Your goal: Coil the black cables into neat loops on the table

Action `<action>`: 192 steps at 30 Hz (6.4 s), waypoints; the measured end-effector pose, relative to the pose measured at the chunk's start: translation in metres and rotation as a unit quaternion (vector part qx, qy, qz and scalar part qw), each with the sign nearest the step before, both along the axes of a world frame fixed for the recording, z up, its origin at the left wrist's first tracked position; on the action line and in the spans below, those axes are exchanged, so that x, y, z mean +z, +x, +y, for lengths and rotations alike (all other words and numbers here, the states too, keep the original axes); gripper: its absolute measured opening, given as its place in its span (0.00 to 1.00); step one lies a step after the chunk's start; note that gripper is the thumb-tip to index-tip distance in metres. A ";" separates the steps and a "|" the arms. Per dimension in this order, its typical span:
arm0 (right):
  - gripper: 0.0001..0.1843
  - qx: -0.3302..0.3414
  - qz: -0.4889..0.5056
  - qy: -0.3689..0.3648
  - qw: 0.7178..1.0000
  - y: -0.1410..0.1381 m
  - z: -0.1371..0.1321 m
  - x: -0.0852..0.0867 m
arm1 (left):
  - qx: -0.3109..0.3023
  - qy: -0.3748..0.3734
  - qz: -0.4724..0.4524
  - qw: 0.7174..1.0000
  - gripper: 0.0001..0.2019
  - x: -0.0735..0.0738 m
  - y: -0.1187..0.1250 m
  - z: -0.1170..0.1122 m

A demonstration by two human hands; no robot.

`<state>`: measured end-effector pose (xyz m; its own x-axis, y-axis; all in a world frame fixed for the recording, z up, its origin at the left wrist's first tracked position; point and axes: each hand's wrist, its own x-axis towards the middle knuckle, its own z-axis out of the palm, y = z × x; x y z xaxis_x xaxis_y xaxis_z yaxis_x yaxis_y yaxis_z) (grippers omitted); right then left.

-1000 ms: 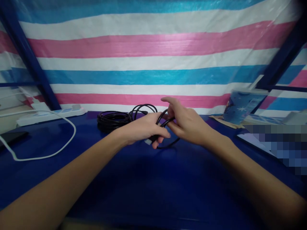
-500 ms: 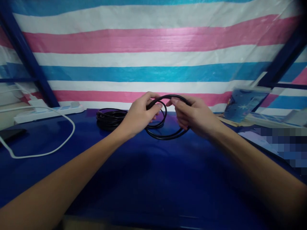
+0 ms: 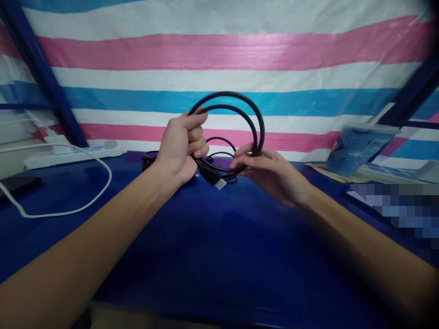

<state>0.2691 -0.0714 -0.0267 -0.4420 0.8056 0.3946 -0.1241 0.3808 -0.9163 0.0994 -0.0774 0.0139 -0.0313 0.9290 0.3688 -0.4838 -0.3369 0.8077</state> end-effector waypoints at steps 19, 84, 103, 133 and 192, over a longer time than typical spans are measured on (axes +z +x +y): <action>0.16 -0.104 0.049 0.087 0.990 -0.020 -0.014 0.004 | 0.045 0.003 0.123 0.991 0.03 -0.049 0.028 0.010; 0.10 -0.453 -0.465 0.410 0.641 0.008 -0.002 0.007 | -0.169 -0.075 0.217 0.958 0.16 -0.046 0.025 0.003; 0.13 -0.098 -0.303 0.175 0.932 0.018 -0.004 0.018 | 0.131 0.264 0.557 0.776 0.19 -0.044 0.014 -0.002; 0.07 -0.382 -0.032 0.208 0.900 0.008 -0.006 0.018 | -0.046 0.117 0.196 0.973 0.09 -0.040 0.042 -0.028; 0.02 -0.068 -0.080 -0.042 0.994 0.005 0.020 -0.035 | -0.332 -0.028 0.299 0.894 0.16 -0.062 -0.006 0.030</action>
<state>0.2739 -0.0512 -0.0617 -0.3777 0.8898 0.2563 0.0734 0.3047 -0.9496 0.0930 -0.0476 -0.0484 0.7209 0.6876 0.0866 -0.0372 -0.0864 0.9956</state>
